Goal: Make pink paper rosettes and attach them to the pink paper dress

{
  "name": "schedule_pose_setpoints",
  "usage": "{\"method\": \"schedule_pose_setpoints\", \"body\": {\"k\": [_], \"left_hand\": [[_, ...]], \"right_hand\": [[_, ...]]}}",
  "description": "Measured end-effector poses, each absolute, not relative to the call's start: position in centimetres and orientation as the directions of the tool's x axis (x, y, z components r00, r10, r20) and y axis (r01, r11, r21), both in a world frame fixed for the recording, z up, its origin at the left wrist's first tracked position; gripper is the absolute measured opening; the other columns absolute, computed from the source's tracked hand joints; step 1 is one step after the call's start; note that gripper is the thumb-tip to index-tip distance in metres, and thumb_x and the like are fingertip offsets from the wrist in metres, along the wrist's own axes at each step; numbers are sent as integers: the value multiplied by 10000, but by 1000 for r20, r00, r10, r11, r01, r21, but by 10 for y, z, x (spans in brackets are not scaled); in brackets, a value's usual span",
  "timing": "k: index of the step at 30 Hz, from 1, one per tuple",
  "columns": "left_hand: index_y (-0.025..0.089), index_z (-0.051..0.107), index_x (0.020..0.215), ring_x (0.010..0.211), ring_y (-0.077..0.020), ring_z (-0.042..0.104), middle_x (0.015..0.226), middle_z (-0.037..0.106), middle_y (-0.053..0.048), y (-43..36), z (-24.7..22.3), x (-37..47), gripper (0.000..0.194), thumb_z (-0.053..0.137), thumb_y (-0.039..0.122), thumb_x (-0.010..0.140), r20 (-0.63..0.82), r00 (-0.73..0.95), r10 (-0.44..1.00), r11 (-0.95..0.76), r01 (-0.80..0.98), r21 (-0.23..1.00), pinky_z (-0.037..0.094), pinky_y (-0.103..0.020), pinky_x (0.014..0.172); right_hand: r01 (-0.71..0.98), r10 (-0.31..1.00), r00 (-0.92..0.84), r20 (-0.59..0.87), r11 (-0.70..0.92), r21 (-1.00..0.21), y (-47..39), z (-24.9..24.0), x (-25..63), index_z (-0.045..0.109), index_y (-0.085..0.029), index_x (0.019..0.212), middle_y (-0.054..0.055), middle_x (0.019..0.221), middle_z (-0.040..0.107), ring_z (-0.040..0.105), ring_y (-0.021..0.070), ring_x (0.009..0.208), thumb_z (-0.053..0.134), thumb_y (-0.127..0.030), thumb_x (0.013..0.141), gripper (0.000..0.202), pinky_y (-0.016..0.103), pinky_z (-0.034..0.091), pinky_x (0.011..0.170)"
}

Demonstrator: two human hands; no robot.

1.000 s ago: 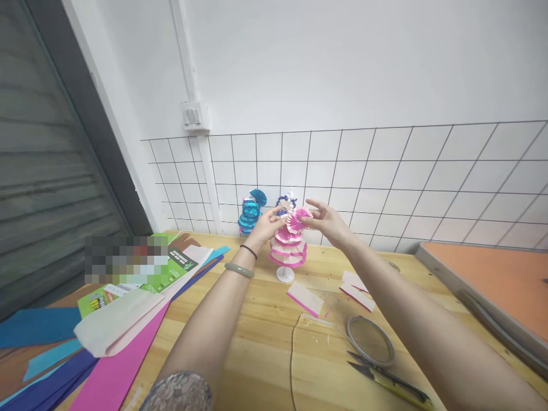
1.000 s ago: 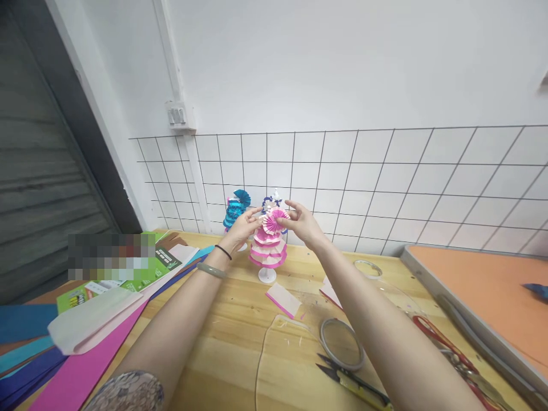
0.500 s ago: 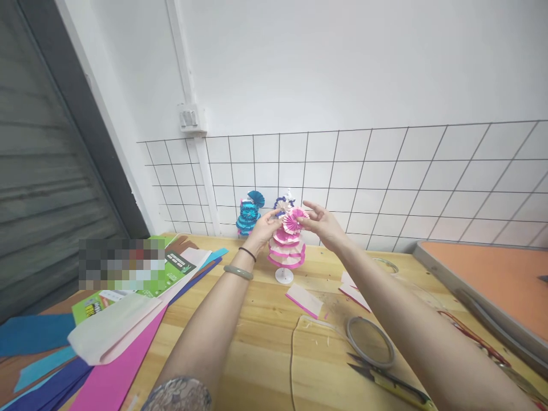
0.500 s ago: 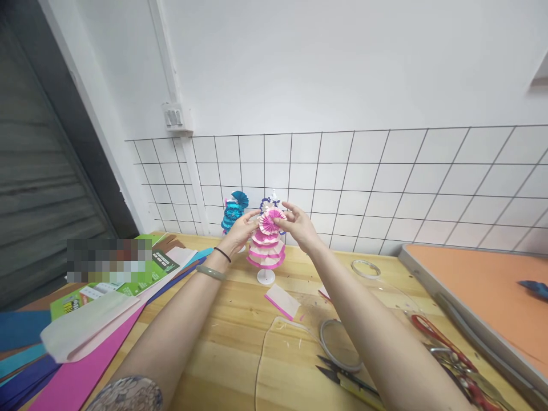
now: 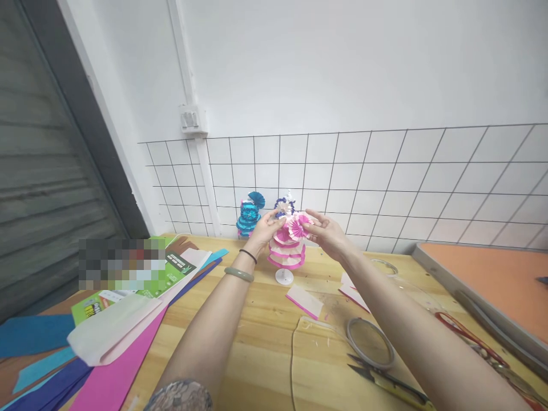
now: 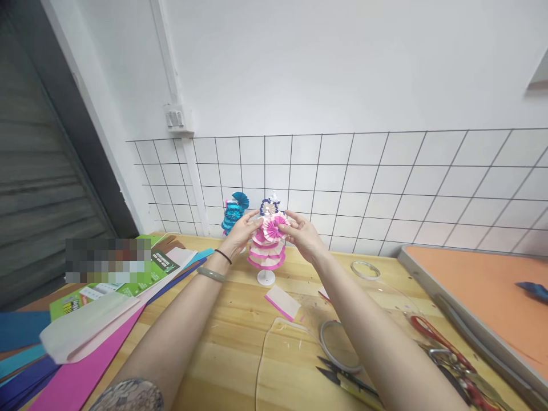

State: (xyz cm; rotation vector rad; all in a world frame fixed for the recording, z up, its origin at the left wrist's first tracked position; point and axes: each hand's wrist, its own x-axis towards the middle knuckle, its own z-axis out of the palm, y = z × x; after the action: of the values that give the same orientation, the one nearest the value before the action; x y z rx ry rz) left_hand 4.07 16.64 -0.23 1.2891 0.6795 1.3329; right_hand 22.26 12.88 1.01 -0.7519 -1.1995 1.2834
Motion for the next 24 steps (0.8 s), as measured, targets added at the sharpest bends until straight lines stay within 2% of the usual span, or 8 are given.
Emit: {"method": "schedule_pose_setpoints", "body": {"k": [5, 10, 14, 18, 24], "left_hand": [[155, 413, 1262, 885, -166, 595, 854, 648, -62, 159, -4, 43, 678, 697, 331, 673, 346, 145, 927, -278, -356, 892, 424, -330, 865], [169, 364, 1296, 1027, -171, 548, 1049, 606, -94, 151, -11, 46, 694, 675, 330, 698, 425, 54, 904, -379, -363, 851, 391, -300, 925], [173, 342, 1308, 1061, -174, 533, 1105, 578, -114, 151, -22, 46, 704, 661, 353, 707, 454, 19, 891, -424, -323, 846, 396, -300, 926], [169, 315, 1320, 1073, -184, 527, 1120, 566, -128, 151, -25, 42, 733, 666, 347, 701, 453, 55, 890, -415, -312, 854, 406, -308, 917], [190, 320, 1323, 1105, -210, 499, 1142, 561, -125, 147, -19, 38, 758, 690, 323, 675, 500, 117, 858, -475, -189, 860, 415, -319, 903]], "right_hand": [[-389, 971, -141, 195, 127, -912, 117, -4, 224, 567, -245, 1104, 41, 1019, 676, 635, 155, 830, 763, -228, 609, 534, 286, 507, 734], [-402, 975, -112, 191, 131, -906, 108, -7, 224, 590, -241, 1069, 34, 956, 696, 639, 152, 813, 755, -246, 627, 472, 273, 512, 718], [-409, 977, -73, 200, 154, -899, 104, -6, 227, 607, -244, 1032, 27, 941, 700, 646, 148, 787, 755, -233, 624, 434, 265, 518, 695], [-419, 979, -4, 203, 183, -889, 105, -6, 229, 616, -240, 1013, 24, 938, 699, 650, 151, 755, 752, -227, 622, 414, 267, 531, 671], [-486, 983, 31, 183, 174, -856, 109, -7, 226, 656, -246, 916, -9, 886, 701, 639, 118, 730, 725, -219, 656, 270, 232, 535, 692]]}}
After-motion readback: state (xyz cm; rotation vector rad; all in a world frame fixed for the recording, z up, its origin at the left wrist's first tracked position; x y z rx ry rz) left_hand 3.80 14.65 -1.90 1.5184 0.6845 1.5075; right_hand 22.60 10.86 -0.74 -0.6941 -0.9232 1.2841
